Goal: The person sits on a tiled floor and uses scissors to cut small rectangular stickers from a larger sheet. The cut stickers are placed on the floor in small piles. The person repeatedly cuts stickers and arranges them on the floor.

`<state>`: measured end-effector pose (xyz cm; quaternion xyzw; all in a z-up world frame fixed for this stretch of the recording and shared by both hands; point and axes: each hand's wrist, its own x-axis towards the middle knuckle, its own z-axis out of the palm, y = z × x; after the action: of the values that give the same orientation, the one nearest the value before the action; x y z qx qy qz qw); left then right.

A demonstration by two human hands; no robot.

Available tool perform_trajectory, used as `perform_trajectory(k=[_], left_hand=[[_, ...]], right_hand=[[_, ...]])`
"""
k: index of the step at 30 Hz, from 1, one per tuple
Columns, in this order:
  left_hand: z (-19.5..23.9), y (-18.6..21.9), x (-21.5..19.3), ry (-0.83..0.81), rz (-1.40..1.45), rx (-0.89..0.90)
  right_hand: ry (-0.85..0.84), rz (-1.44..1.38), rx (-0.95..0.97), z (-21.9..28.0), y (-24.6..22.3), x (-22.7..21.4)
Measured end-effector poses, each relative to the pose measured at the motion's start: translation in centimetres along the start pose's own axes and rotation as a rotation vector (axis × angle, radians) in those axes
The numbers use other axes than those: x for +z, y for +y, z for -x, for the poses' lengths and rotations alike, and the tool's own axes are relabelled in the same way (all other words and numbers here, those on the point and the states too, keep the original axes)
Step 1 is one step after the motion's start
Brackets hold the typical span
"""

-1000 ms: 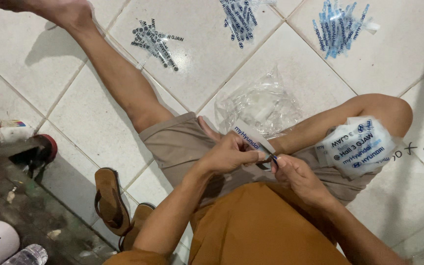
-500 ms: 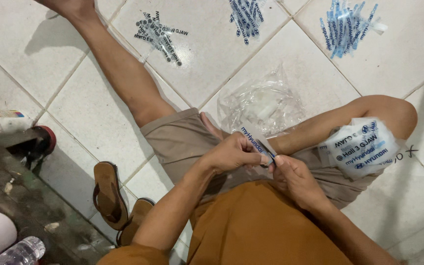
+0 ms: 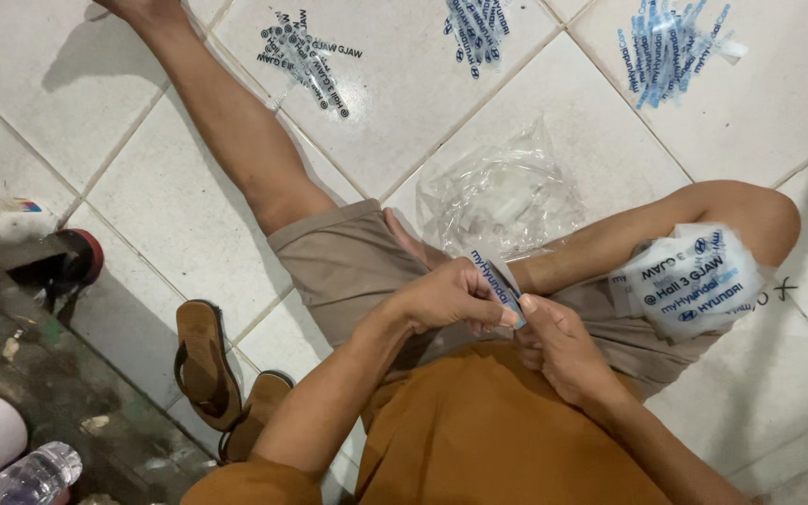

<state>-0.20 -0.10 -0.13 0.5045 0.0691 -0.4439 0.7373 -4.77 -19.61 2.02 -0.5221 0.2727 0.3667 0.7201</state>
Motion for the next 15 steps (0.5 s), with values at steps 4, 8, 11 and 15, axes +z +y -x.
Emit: perform_trajectory(k=[4,8,11,15], left_hand=[[-0.2,-0.5,0.0,-0.055,-0.007,0.001],[0.2,0.3,-0.2,-0.081,-0.021,0.001],[-0.2,0.3,-0.7,-0.111,-0.043,-0.022],[-0.8,-0.1,-1.1,-0.133,-0.065,-0.029]], right_hand=[[-0.015,0.017,0.006,-0.4,0.3,-0.1],[0.001,-0.01,-0.002,-0.3,-0.3,0.9],[0.019,0.005,-0.018,-0.1,-1.4,2.3],[0.02,0.016,-0.064,0.7,-3.5,4.3]])
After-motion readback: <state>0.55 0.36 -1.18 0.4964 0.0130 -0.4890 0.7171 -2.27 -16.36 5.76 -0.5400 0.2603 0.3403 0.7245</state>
